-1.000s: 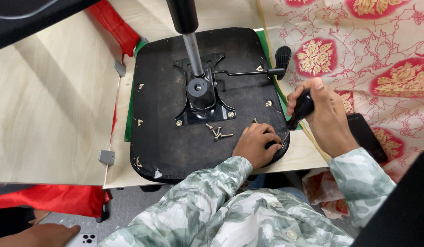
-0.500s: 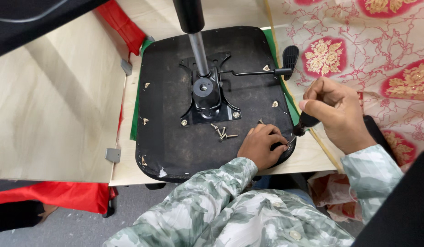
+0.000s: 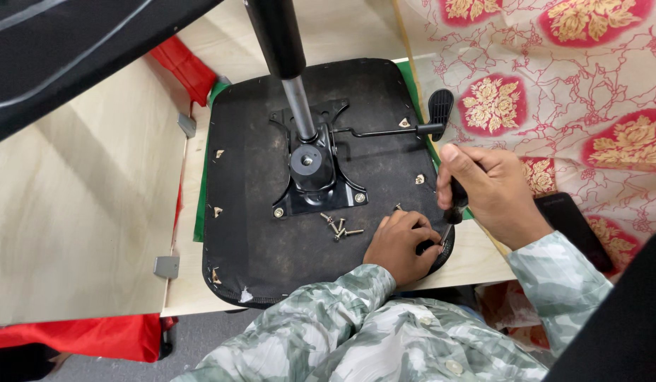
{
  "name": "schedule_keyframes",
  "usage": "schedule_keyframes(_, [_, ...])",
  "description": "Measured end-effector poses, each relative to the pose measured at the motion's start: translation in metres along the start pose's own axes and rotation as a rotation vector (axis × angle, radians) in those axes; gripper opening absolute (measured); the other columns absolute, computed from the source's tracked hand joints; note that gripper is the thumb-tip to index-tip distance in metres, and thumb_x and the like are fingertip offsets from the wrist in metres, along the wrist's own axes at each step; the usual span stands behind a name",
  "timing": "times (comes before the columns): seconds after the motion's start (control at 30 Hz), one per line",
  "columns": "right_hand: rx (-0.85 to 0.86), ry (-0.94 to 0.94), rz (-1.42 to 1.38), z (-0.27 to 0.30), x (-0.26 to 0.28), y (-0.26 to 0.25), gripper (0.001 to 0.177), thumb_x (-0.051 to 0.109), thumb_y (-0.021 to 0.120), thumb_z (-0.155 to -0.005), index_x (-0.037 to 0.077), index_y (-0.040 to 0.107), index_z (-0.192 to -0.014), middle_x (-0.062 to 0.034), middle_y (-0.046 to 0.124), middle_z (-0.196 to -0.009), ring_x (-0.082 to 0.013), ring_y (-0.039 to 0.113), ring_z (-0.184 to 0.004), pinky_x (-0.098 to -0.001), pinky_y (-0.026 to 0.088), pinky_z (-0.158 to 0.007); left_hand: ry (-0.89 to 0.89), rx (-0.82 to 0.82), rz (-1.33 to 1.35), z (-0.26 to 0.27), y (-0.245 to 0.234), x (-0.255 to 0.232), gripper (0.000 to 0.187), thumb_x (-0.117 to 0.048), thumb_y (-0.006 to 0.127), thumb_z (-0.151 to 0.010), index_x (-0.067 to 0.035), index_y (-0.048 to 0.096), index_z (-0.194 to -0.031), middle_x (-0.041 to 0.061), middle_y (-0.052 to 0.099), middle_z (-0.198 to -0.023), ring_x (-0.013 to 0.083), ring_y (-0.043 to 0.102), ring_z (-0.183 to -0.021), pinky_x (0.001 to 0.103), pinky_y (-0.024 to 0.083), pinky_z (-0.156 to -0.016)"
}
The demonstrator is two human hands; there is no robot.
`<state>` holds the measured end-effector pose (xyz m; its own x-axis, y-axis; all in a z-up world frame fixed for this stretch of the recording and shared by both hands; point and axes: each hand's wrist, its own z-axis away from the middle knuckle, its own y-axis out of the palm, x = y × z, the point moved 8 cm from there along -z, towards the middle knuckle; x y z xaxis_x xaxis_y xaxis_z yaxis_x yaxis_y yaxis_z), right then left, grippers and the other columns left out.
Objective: The person uses a screwdriver to tighten screws into the underside of an office chair base. They hold the chair steady with one hand while turning the screwdriver with the other, working on multiple screw locations.
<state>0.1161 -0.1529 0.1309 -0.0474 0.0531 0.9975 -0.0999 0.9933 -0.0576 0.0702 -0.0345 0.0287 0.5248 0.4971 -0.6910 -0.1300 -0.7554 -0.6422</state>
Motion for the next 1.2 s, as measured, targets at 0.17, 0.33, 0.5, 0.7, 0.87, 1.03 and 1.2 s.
schedule_keyframes(0.17, [0.003,-0.053,0.000,-0.001,-0.007,0.004,0.044,0.029,0.046,-0.112,0.000,0.059,-0.082,-0.0064,0.059,-0.074,-0.0138,0.057,-0.068,-0.0305,0.047,-0.065,-0.014,0.003,0.006,-0.001,0.001,0.002,0.013,-0.027,0.079,-0.082,-0.016,0.079,-0.089,-0.001,0.066,-0.101,0.0210,0.061,-0.106,0.039,0.045,-0.095])
schedule_keyframes(0.33, [0.070,-0.019,-0.227,0.002,-0.009,0.001,0.035,0.022,0.041,-0.103,-0.003,0.062,-0.092,-0.0118,0.063,-0.083,-0.0179,0.059,-0.078,-0.0319,0.048,-0.074,-0.016,0.005,0.007,-0.001,0.002,0.004,0.013,-0.027,0.079,-0.082,-0.016,0.079,-0.090,-0.002,0.066,-0.102,0.0205,0.060,-0.106,0.039,0.045,-0.095])
schedule_keyframes(0.5, [0.154,0.064,-0.259,-0.001,-0.012,-0.003,0.029,0.017,0.046,-0.102,-0.006,0.061,-0.094,-0.0139,0.063,-0.089,-0.0211,0.059,-0.084,-0.0355,0.049,-0.080,0.008,-0.006,-0.012,0.000,0.002,-0.001,0.011,-0.025,0.078,-0.084,-0.016,0.078,-0.091,-0.001,0.064,-0.102,0.0212,0.059,-0.107,0.039,0.044,-0.097])
schedule_keyframes(0.7, [0.209,-0.061,-0.199,-0.010,-0.004,-0.009,0.027,0.012,0.055,-0.097,-0.009,0.067,-0.086,-0.0228,0.068,-0.101,-0.0280,0.064,-0.101,-0.0394,0.049,-0.096,-0.001,0.023,-0.042,-0.003,0.005,-0.001,0.011,-0.026,0.076,-0.086,-0.017,0.078,-0.092,-0.001,0.062,-0.101,0.0218,0.057,-0.107,0.040,0.042,-0.096])
schedule_keyframes(0.87, [0.267,-0.077,-0.216,-0.018,-0.002,-0.001,0.020,0.007,0.053,-0.087,-0.007,0.062,-0.075,-0.0230,0.068,-0.117,-0.0293,0.064,-0.110,-0.0428,0.050,-0.102,-0.019,0.030,-0.047,-0.006,0.007,0.001,0.010,-0.025,0.075,-0.087,-0.018,0.078,-0.092,-0.001,0.061,-0.099,0.0210,0.057,-0.106,0.040,0.042,-0.097])
schedule_keyframes(1.03, [0.184,0.045,-0.277,-0.018,-0.011,-0.003,0.027,0.014,0.046,-0.093,-0.004,0.061,-0.081,-0.0258,0.069,-0.090,-0.0332,0.068,-0.084,-0.0428,0.054,-0.082,0.001,-0.023,-0.027,-0.007,0.006,-0.001,0.010,-0.025,0.076,-0.086,-0.018,0.078,-0.092,-0.002,0.062,-0.098,0.0205,0.057,-0.106,0.041,0.041,-0.102])
schedule_keyframes(1.2, [0.056,0.088,-0.197,-0.012,-0.017,-0.023,0.035,0.020,0.047,-0.098,-0.006,0.060,-0.078,-0.0177,0.056,-0.062,-0.0286,0.056,-0.057,-0.0379,0.046,-0.058,-0.019,-0.011,-0.028,-0.008,0.006,-0.003,0.011,-0.026,0.075,-0.086,-0.018,0.078,-0.092,-0.002,0.062,-0.099,0.0204,0.058,-0.107,0.040,0.042,-0.099])
